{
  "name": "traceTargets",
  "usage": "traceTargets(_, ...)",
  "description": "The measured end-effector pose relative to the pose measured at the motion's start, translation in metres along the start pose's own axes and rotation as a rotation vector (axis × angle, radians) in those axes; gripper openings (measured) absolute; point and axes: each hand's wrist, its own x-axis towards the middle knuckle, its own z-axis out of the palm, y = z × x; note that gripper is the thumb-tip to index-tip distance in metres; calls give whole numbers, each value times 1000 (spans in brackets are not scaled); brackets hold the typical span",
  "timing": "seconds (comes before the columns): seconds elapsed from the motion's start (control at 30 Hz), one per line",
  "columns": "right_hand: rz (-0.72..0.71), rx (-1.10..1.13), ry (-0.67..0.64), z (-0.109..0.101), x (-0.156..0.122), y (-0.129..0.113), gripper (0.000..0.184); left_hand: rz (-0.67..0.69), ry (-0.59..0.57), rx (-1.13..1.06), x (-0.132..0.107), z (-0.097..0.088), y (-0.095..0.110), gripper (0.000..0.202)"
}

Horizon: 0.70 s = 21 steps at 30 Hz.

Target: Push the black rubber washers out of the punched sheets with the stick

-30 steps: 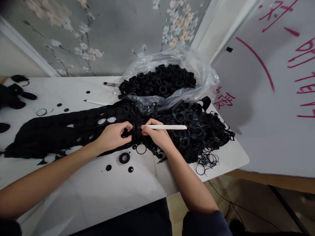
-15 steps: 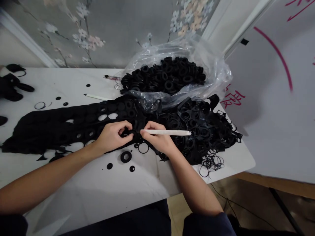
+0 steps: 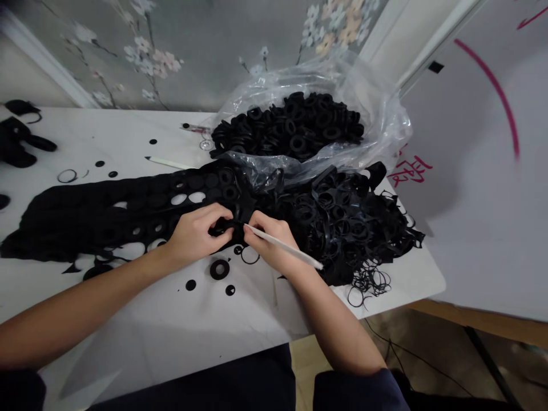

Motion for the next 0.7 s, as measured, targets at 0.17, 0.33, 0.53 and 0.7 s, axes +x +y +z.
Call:
traceTargets(0.17,-73,-108,-22,2,-2,0,18,177,-129,219,2,5,1,20)
traceTargets(0.33,-41,-225,41,11,-1,3,19,307,-117,272,-4,14,-4,21)
traceTargets(0.53,-48,-283,85,20,-3,3,20,360,-103,196,-4,13,-10,25)
traceTargets(0.7,-16,-312,93,23,-4,1,19,394,-62,130,-4,9,-13,26)
